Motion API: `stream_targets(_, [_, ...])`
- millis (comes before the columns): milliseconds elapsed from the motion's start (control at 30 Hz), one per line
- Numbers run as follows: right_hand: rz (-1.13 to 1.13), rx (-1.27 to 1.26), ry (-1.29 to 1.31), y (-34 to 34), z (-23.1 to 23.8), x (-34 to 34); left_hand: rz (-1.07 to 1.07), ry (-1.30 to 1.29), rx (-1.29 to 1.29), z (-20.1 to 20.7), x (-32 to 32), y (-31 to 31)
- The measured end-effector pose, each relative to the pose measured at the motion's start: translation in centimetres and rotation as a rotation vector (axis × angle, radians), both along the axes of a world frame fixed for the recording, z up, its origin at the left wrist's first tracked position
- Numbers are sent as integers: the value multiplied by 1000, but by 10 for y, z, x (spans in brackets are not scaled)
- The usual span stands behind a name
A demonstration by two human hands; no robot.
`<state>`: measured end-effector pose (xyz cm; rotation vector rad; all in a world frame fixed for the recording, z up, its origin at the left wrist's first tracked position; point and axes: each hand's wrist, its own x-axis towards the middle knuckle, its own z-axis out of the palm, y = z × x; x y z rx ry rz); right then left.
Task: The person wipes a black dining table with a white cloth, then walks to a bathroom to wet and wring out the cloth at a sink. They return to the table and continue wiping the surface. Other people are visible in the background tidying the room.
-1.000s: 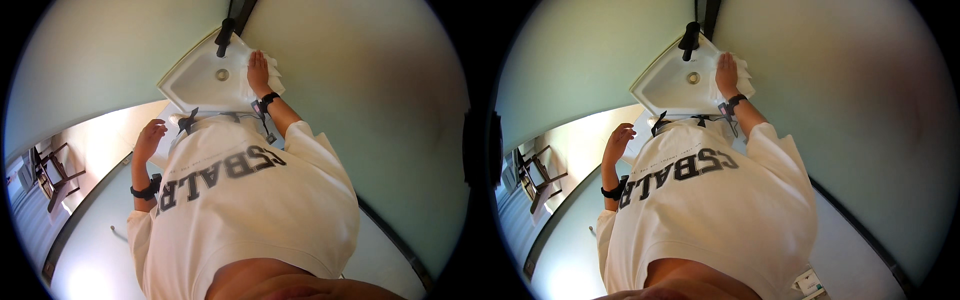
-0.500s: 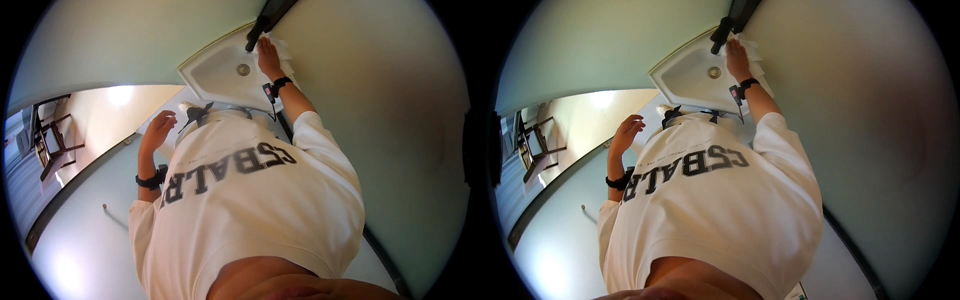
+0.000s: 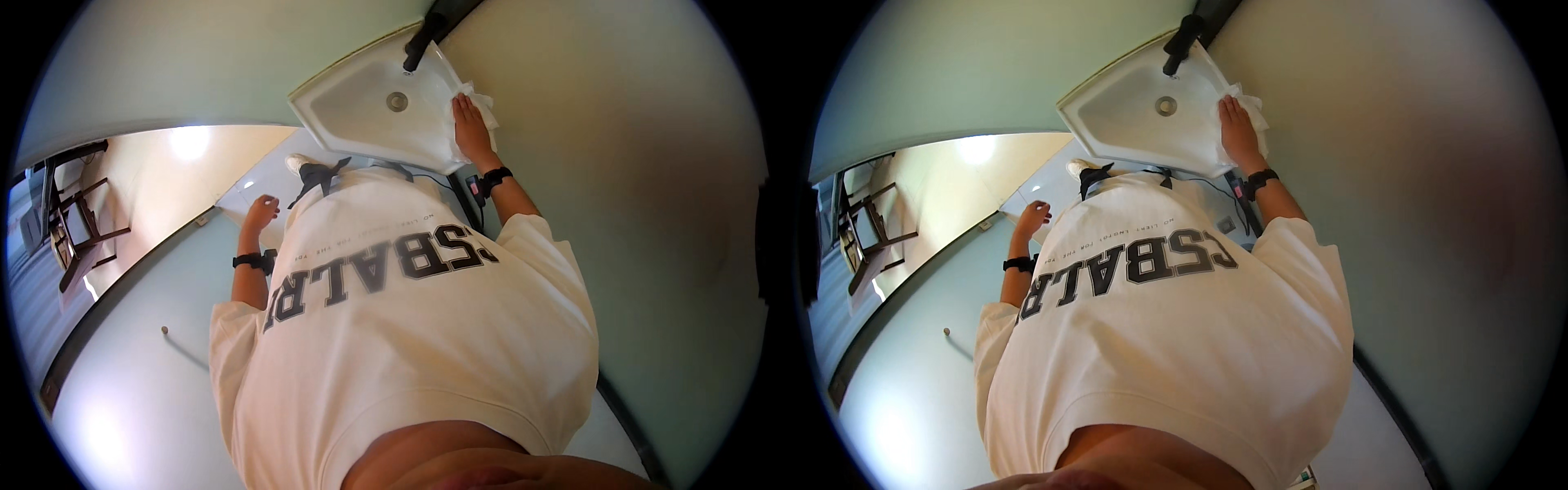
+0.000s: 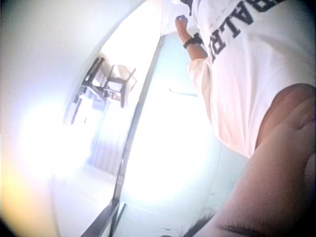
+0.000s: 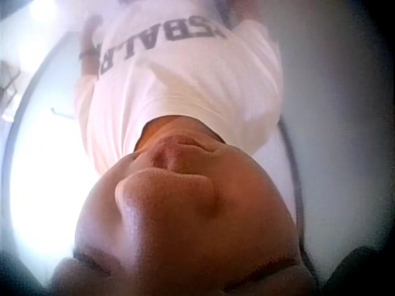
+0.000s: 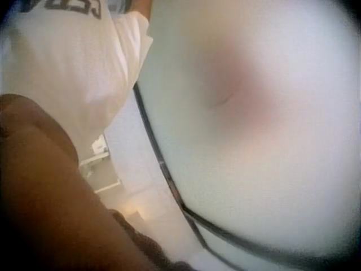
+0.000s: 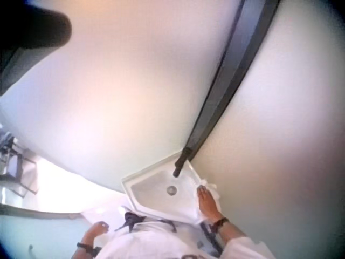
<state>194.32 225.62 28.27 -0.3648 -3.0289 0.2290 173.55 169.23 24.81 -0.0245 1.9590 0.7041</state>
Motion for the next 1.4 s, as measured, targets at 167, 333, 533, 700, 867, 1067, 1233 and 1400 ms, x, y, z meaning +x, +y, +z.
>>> stream_targets(167, [-96,-102,-8,-20,6,44,-216,-113,-174,-40,22,-50])
stream_targets(333, [-113,-295,18,-45,13,69,-160,-45,-116,-45,16,-57])
stream_targets(533, [-82,-542,-109,-89,21,51,145,-31,20,1,6,-6])
stream_targets(700, [-117,-811,-149,-126,27,-11,134,-44,49,-14,6,-12])
stream_targets(867, [-33,-867,-200,-152,14,-66,156,-61,-3,-21,15,-34])
stream_targets(1067, [201,-801,-289,-179,4,-122,289,-89,-40,-34,40,-77])
stream_targets(1233, [453,-468,-101,-200,-20,-149,399,-85,-88,-36,66,-97])
stream_targets(1400, [628,-258,68,-205,-13,-163,339,23,-86,-43,92,-108])
